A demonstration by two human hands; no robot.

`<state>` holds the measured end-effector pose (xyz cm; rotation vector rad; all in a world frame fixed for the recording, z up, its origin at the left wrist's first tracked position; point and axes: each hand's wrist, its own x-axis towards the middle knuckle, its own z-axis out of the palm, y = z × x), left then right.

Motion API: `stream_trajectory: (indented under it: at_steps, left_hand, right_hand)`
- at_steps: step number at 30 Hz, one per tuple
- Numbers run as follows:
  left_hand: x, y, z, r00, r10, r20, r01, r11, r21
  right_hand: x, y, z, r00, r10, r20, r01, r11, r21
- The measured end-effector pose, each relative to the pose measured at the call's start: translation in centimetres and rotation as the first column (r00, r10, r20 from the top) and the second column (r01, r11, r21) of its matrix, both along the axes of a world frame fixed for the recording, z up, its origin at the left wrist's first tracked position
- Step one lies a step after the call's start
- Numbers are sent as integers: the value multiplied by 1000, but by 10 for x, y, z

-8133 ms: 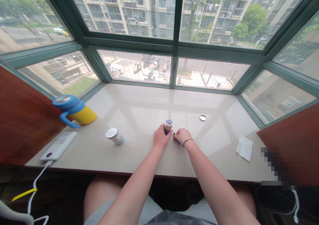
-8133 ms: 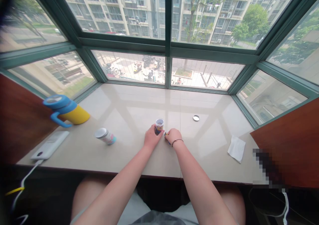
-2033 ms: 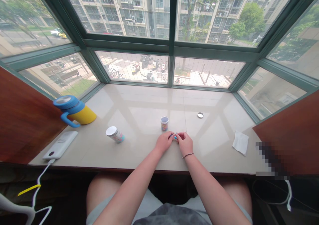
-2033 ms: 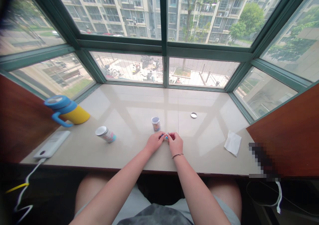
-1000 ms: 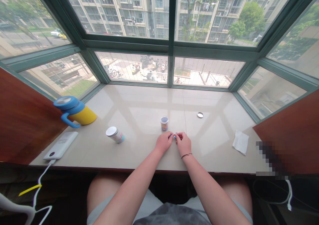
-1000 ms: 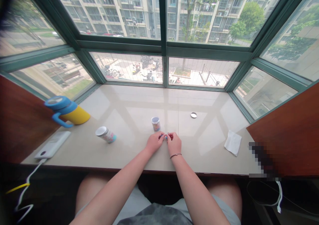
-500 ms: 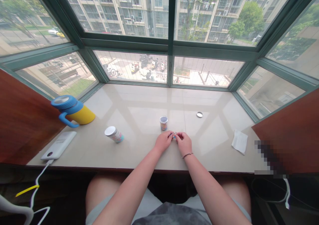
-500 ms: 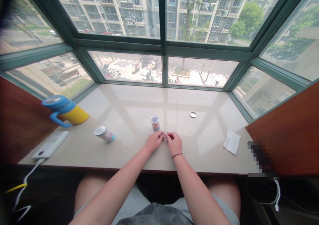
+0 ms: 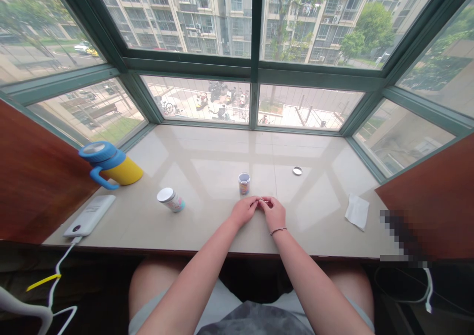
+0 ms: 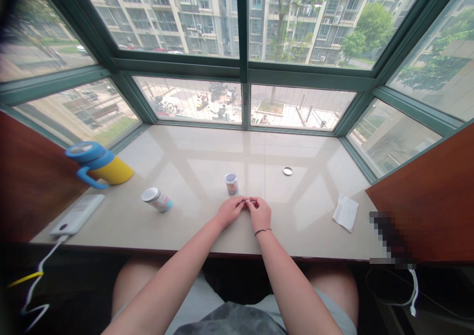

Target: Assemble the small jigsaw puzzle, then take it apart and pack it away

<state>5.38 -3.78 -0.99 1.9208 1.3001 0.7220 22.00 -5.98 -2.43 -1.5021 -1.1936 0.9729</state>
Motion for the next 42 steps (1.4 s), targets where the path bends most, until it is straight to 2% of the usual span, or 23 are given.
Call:
stream_trajectory:
  at_steps: [6, 12, 16, 19, 24, 32, 35, 37, 40, 42]
  left_hand:
    - [2, -3, 0, 996, 84, 2, -84, 996, -26]
    - [4, -1, -3, 989, 125, 81, -121, 991, -48]
    - [2, 0, -3, 989, 126, 77, -121, 991, -61]
    - [2, -1, -3, 990, 129, 55, -124, 989, -84]
    - [2, -2, -2, 996, 89, 12, -89, 996, 14]
    - [3, -5, -2, 997, 76, -17, -76, 997, 30]
    - [6, -7, -3, 994, 100, -42, -94, 987, 129]
    - [8, -7, -4, 991, 102, -85, -83, 976, 199]
    - [12, -6, -6, 977, 126, -175, -85, 971, 225]
    - [13, -4, -7, 962, 151, -229, -104, 973, 205]
  right_hand:
    - [5, -1, 7, 998, 43, -39, -42, 999, 7]
    - [7, 1, 7, 989, -32, -144, 29, 999, -26]
    - [4, 0, 6, 993, 50, -108, -50, 999, -1]
    - [3, -1, 6, 995, 64, -73, -64, 998, 0]
    - [1, 1, 6, 997, 71, -41, -72, 997, -20]
    - [1, -1, 7, 995, 85, 47, -87, 996, 30]
    - [2, 1, 5, 996, 18, 86, -20, 999, 26]
    - [2, 6, 5, 998, 10, 56, -10, 1000, -13]
    - [1, 18, 15, 1000, 26, -5, -27, 997, -79]
    - [-2, 27, 29, 999, 8, 43, -7, 999, -39]
